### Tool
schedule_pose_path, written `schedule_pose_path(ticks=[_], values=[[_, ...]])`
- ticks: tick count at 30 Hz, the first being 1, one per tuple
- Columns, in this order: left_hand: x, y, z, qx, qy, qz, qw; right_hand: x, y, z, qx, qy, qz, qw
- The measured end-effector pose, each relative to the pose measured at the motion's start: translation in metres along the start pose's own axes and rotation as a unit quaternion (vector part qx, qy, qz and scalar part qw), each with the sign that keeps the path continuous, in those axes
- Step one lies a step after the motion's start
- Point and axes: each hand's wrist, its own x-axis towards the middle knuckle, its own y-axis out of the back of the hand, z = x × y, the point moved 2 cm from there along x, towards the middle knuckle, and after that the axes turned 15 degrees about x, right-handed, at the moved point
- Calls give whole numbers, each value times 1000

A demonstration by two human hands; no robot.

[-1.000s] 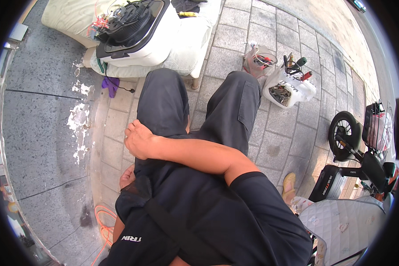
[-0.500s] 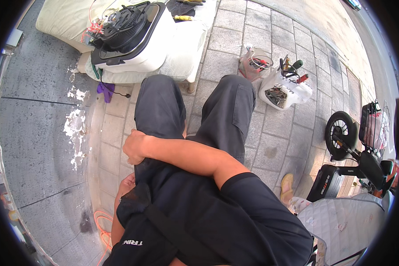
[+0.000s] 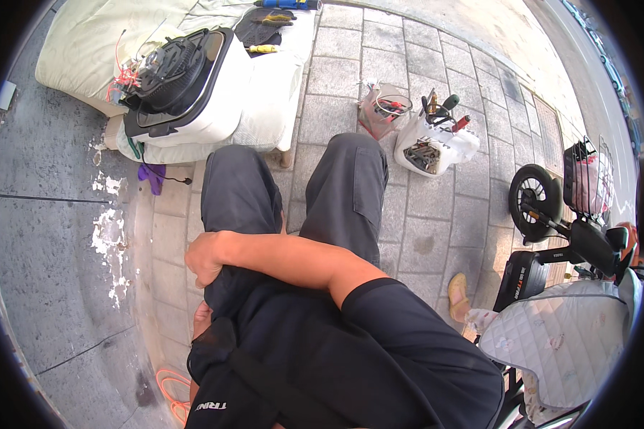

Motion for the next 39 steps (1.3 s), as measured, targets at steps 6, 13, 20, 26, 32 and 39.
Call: schedule_pose_path(ticks=[6,13,20,26,32,39], values=[[6,-4,18,2,62,-6,998,-5,-2,5,-9,20,23,999],[-39,4,37,20,164,-65,984,-14,-1,-2,-9,19,36,999],[-73,-42,65,-202,133,-8,970,-15,-2,2,-12,15,26,999],[-77,-58,9,-136,-20,86,987,-18,1,1,-3,44,17,999],[-65,-73,43,-159,78,216,960,-23,7,4,10,59,31,998],[-49,-52,24,33,174,129,976,-22,9,1,12,33,5,999]])
